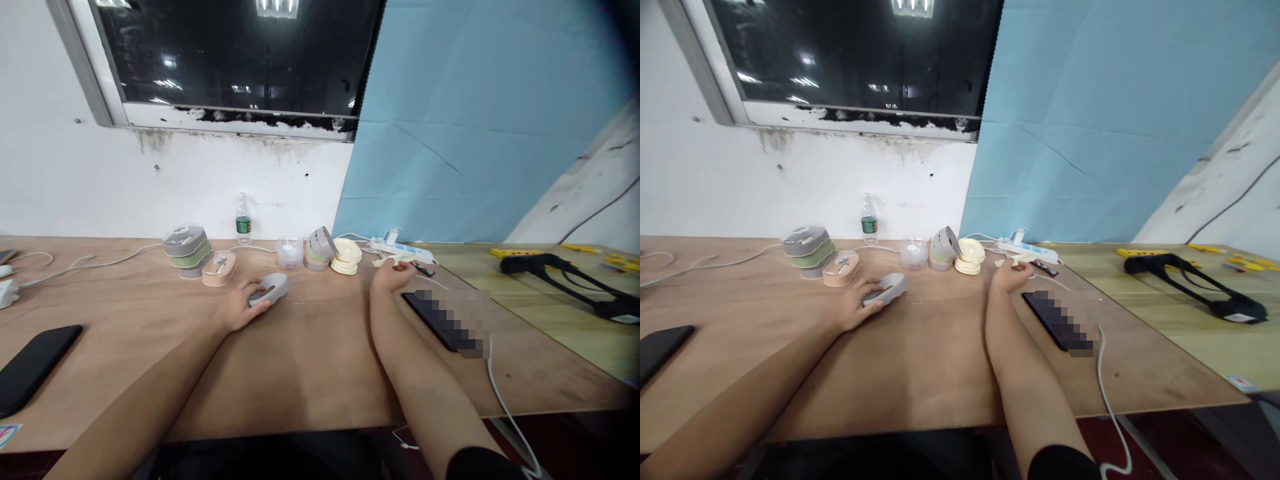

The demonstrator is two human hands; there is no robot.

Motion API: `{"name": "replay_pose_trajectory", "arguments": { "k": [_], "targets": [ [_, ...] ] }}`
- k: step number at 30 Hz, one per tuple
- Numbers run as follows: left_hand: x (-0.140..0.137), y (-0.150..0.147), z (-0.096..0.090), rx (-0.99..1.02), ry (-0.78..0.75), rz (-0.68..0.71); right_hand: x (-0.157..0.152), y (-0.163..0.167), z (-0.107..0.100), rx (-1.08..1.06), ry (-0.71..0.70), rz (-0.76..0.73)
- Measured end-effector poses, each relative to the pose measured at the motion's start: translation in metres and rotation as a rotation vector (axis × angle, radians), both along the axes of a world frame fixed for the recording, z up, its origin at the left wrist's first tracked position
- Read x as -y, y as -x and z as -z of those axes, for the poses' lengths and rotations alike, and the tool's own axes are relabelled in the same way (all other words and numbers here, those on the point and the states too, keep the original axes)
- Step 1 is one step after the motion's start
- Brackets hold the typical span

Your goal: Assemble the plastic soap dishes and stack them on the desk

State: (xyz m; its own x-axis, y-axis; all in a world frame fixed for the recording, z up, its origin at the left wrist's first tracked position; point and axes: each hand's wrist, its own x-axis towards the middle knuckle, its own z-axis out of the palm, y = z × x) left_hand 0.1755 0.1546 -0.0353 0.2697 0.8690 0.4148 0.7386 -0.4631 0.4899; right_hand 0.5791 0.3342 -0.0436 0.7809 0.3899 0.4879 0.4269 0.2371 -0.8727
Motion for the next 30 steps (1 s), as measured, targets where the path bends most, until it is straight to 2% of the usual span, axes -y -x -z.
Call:
{"name": "replay_pose_trajectory", "arguments": {
  "k": [3, 10, 16, 20, 30],
  "targets": [
    [0.0, 0.0, 0.001, 0.005, -0.001, -0.012, 0.003, 0.015, -0.004, 0.053, 0.007, 0.119],
    [0.003, -0.002, -0.002, 0.005, 0.022, -0.004, -0.005, 0.032, -0.007, 0.56, 0.035, -0.141],
    [0.004, -0.002, -0.003, 0.016, 0.03, 0.001, -0.006, 0.047, -0.006, 0.808, 0.186, -0.203],
    [0.004, -0.002, -0.004, 0.016, 0.038, -0.001, -0.002, 0.056, -0.006, 0.876, 0.196, -0.261],
    [0.002, -0.004, -0.003, 0.078, 0.001, -0.039, 0.017, 0.066, -0.011, 0.797, -0.064, -0.287]
  ]
}}
